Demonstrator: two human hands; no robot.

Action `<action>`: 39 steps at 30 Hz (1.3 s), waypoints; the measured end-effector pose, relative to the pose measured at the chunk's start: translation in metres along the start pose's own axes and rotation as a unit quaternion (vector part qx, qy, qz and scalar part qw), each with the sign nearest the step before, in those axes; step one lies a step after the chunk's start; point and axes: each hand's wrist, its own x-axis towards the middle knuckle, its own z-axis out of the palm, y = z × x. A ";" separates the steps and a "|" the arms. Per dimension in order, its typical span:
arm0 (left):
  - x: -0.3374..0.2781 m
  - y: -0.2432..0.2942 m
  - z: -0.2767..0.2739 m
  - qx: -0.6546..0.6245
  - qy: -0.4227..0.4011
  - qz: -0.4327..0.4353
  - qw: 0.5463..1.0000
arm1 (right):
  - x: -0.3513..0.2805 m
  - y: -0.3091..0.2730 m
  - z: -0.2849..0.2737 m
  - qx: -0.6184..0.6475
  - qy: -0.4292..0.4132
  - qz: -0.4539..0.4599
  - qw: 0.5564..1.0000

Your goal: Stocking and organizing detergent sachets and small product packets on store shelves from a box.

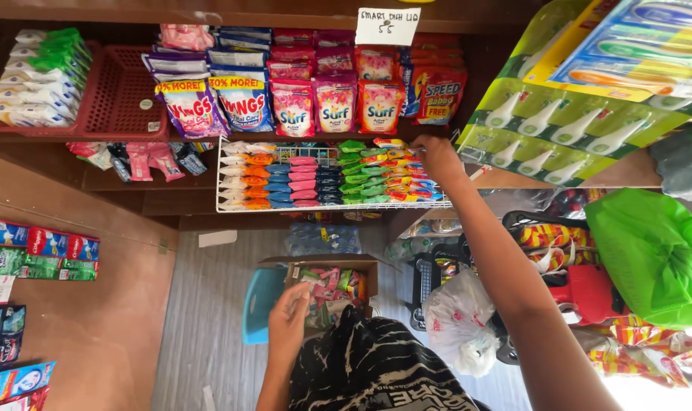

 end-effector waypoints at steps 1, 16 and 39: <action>0.000 -0.001 -0.002 0.000 0.000 -0.003 1.000 | -0.001 0.003 0.003 0.000 -0.003 0.001 1.000; 0.002 -0.001 -0.002 0.028 -0.019 0.014 0.999 | -0.015 -0.029 -0.003 0.145 0.082 -0.050 0.985; -0.002 -0.030 -0.023 0.015 -0.016 0.036 0.999 | 0.022 -0.045 0.008 0.240 0.056 0.018 0.969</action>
